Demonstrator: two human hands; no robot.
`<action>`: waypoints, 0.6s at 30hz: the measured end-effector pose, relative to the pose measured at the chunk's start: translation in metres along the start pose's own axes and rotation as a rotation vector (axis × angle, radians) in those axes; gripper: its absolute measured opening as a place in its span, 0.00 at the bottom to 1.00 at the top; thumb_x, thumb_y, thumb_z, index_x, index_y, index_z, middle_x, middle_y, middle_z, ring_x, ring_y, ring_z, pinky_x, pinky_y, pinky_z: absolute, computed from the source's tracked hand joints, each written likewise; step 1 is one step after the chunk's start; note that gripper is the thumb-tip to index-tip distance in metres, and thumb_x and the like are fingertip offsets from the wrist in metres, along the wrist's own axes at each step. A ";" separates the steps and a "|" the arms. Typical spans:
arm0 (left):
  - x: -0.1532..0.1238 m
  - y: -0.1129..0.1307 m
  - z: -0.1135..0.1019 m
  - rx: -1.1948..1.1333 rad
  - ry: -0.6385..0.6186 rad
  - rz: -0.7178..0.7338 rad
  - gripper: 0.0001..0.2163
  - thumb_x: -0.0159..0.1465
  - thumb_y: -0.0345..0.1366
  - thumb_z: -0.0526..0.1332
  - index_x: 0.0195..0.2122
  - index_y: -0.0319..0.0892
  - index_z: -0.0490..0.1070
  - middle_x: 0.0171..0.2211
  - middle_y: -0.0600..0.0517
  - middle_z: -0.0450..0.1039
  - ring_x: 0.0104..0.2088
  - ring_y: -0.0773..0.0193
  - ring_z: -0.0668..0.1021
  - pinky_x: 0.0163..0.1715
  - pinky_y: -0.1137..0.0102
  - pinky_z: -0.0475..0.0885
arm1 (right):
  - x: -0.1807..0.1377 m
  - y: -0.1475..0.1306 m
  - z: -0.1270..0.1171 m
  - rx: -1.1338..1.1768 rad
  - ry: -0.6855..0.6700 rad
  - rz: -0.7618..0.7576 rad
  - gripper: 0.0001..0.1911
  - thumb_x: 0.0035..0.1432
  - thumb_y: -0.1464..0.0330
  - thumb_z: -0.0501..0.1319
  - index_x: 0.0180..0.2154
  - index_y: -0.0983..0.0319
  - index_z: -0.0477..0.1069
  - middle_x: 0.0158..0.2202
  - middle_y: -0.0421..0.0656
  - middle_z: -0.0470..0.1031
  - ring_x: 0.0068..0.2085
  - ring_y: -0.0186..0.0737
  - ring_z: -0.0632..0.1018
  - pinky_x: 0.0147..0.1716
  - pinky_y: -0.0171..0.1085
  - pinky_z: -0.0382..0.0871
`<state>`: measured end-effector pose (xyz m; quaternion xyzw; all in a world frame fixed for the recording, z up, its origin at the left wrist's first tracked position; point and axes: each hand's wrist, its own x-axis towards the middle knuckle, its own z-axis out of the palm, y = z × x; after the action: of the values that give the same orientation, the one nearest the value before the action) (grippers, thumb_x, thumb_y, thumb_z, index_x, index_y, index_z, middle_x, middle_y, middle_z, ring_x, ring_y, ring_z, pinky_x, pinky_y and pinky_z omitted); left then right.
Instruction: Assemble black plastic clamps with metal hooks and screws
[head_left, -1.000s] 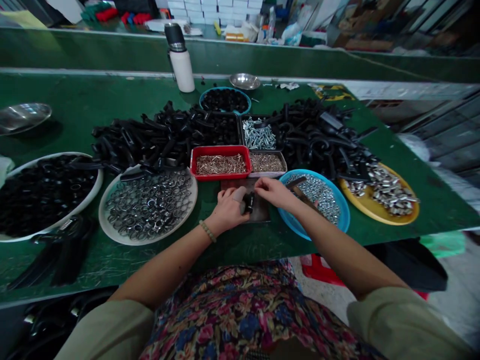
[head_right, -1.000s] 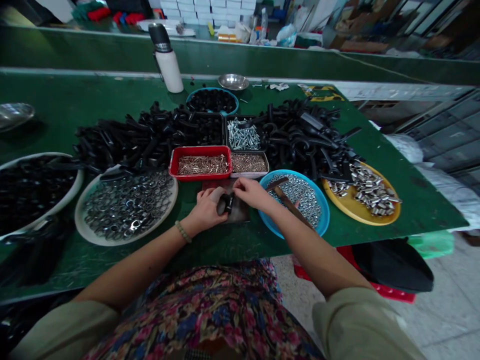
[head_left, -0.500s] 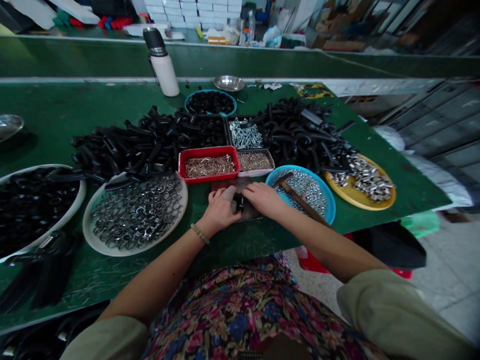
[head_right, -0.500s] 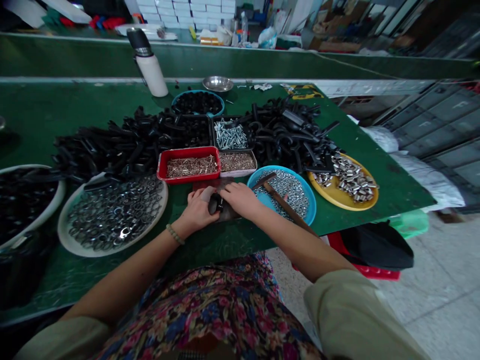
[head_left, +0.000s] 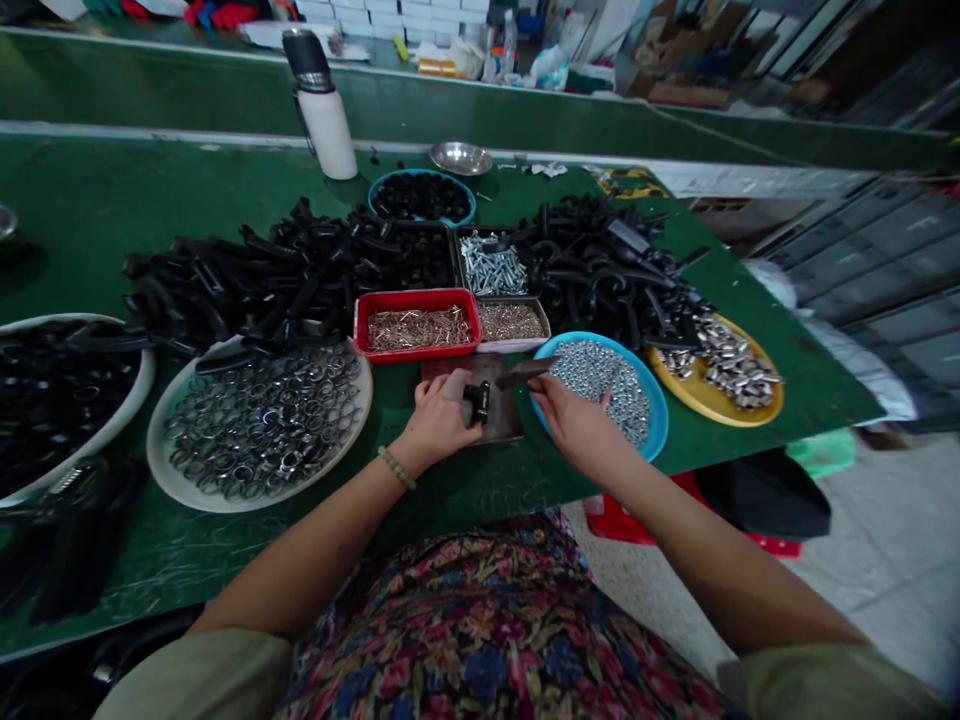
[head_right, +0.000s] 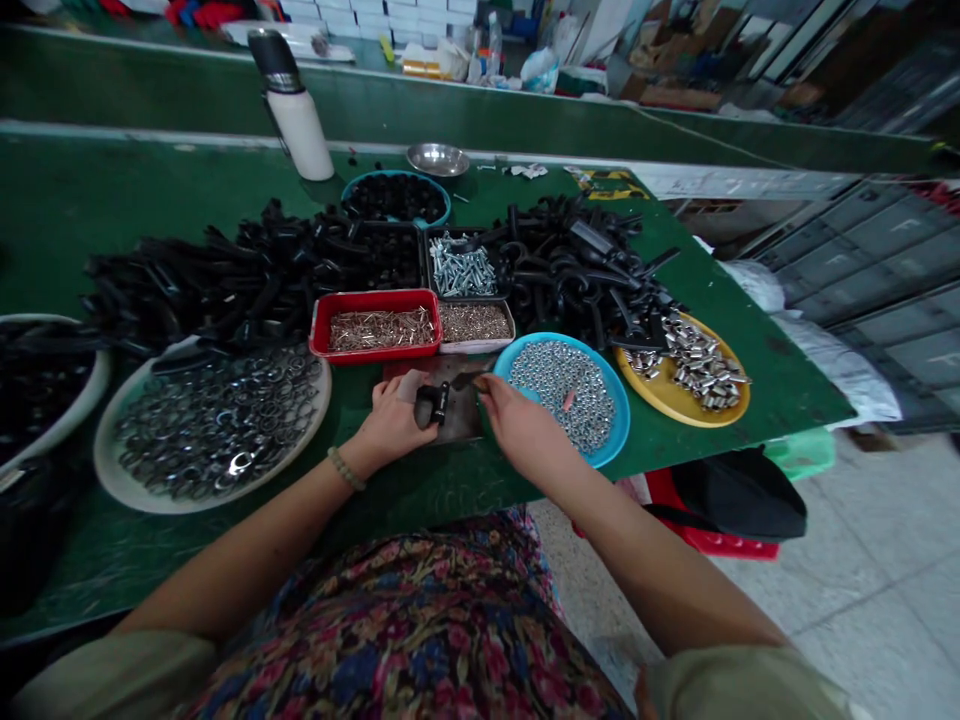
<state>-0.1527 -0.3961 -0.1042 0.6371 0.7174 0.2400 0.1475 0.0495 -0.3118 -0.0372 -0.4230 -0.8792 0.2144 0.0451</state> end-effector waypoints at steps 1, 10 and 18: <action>0.000 0.000 0.000 -0.005 -0.002 -0.008 0.26 0.53 0.40 0.62 0.53 0.43 0.60 0.50 0.44 0.71 0.53 0.48 0.70 0.56 0.54 0.57 | 0.000 -0.011 -0.002 0.049 -0.008 -0.053 0.19 0.69 0.62 0.45 0.57 0.57 0.63 0.50 0.51 0.75 0.47 0.53 0.78 0.46 0.50 0.69; 0.001 0.000 -0.005 0.125 -0.032 0.165 0.26 0.59 0.37 0.60 0.59 0.47 0.60 0.53 0.44 0.69 0.55 0.48 0.70 0.59 0.50 0.54 | 0.006 -0.002 0.005 -0.079 -0.023 -0.031 0.19 0.69 0.62 0.45 0.55 0.59 0.63 0.45 0.51 0.77 0.42 0.48 0.79 0.45 0.48 0.71; 0.003 0.005 -0.006 0.173 -0.056 0.204 0.25 0.59 0.37 0.60 0.58 0.39 0.62 0.50 0.41 0.71 0.53 0.48 0.71 0.59 0.52 0.59 | -0.007 0.032 0.009 -0.075 0.162 0.178 0.20 0.70 0.63 0.44 0.58 0.60 0.60 0.51 0.53 0.75 0.49 0.53 0.78 0.53 0.55 0.65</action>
<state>-0.1516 -0.3941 -0.0966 0.7237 0.6624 0.1730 0.0867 0.0749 -0.3030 -0.0578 -0.5168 -0.8390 0.1498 0.0808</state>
